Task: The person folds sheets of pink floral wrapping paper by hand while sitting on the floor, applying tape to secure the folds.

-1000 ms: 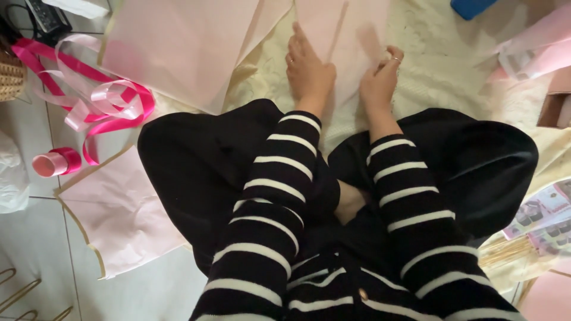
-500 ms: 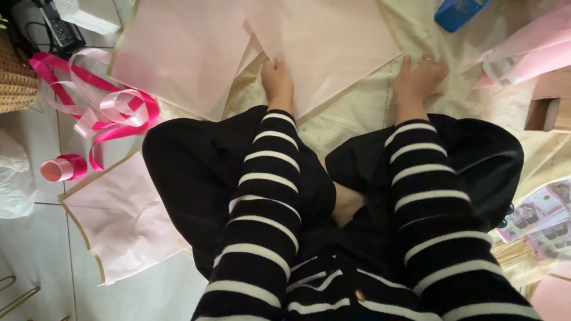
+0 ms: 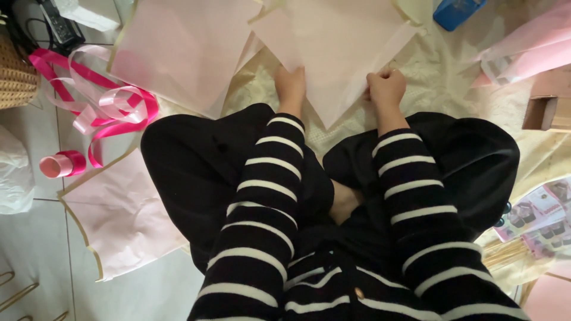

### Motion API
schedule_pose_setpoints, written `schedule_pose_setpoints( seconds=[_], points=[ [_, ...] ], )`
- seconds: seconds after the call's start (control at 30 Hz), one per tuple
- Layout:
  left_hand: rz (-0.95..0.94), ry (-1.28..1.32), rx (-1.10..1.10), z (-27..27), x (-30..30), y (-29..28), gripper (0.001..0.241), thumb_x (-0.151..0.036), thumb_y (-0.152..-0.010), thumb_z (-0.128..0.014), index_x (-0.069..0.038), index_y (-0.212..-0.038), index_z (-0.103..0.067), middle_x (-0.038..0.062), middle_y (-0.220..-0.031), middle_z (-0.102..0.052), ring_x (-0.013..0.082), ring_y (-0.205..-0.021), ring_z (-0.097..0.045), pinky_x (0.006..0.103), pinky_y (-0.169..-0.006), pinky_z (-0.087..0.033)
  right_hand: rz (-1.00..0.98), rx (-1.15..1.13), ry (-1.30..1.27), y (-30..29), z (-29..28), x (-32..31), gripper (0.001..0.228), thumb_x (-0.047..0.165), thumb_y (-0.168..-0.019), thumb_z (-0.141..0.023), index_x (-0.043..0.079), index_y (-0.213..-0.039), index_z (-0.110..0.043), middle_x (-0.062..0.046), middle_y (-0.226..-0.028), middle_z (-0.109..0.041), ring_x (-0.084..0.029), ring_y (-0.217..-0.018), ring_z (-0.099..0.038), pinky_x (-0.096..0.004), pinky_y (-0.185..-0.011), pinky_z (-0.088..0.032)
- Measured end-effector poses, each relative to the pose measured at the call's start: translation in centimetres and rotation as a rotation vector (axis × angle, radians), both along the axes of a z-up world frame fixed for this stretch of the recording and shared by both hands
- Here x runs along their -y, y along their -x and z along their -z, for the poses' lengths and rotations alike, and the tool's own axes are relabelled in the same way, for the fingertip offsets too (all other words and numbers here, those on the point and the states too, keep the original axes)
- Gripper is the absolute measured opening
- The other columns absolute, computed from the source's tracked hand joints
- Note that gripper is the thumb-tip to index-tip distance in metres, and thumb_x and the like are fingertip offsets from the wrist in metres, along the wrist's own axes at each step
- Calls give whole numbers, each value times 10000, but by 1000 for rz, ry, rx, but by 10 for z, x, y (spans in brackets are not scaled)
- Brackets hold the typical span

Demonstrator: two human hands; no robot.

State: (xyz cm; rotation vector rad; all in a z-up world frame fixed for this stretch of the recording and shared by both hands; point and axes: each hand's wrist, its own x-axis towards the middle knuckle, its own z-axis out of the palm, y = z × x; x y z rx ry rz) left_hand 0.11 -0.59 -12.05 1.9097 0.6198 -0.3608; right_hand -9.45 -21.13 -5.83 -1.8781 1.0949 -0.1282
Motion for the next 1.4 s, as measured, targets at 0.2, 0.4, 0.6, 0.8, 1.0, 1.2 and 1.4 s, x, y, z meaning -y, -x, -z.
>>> schedule_pose_setpoints(
  seconds=[0.2,0.4,0.6,0.8,1.0,1.2,1.4],
  points=[
    [81,1,467,-44,2,15,471,31,-778,-529,11,-1241,-443,243,-1207,-586,419,-1154,-603,461,-1039,-473,-309,209,385,4,4,0,89,56,-673,-625,134,-657,-585,-65,-848,-582,-242,-811,-597,-340,-730,-524],
    [554,-158,617,-83,3,29,425,-257,-1022,-564,-24,-1373,-509,212,-1318,-517,386,-1212,-585,460,-1072,-464,-499,240,532,5,-5,-13,76,78,-735,-647,131,-787,-626,-100,-1124,-538,-378,-1018,-551,-442,-973,-427],
    [995,-520,380,-92,-5,26,632,-134,-759,-627,-141,-1367,-455,159,-1614,-336,413,-1418,-414,555,-1070,-420,-742,186,439,2,-8,-17,92,168,-944,-709,95,-987,-673,-191,-1449,-562,-378,-1348,-500,-529,-1101,-341],
    [1138,-546,217,-114,-11,14,666,-114,-835,-463,-142,-1498,-407,135,-1696,-130,394,-1529,-206,575,-1167,-309,-918,162,415,5,-13,-13,444,-32,-827,-561,48,-1254,-652,-228,-1562,-437,-438,-1448,-353,-557,-1166,-310],
    [1178,-510,435,-103,-19,-14,521,-245,-1026,-311,-139,-1510,-472,107,-1664,-259,407,-1469,-354,528,-1136,-383,-906,90,386,5,-43,-16,638,-85,-809,-577,52,-1431,-540,-189,-1601,-386,-426,-1480,-299,-557,-1205,-268],
    [1504,-704,245,-143,-31,-22,978,-494,-951,-726,-155,-1660,-144,30,-1721,-3,316,-1579,-103,487,-1232,-242,-957,89,437,0,-43,-16,675,6,-811,-628,26,-1479,-532,-192,-1611,-371,-421,-1463,-323,-557,-1178,-311],
    [1453,-683,151,-123,-30,-20,1151,-667,-904,-740,-125,-1666,-69,74,-1717,70,364,-1587,-69,515,-1244,-218,-979,-33,458,-7,-46,-17,703,199,-887,-699,74,-1539,-466,-151,-1642,-334,-445,-1469,-283,-631,-1132,-296]
  ],
)
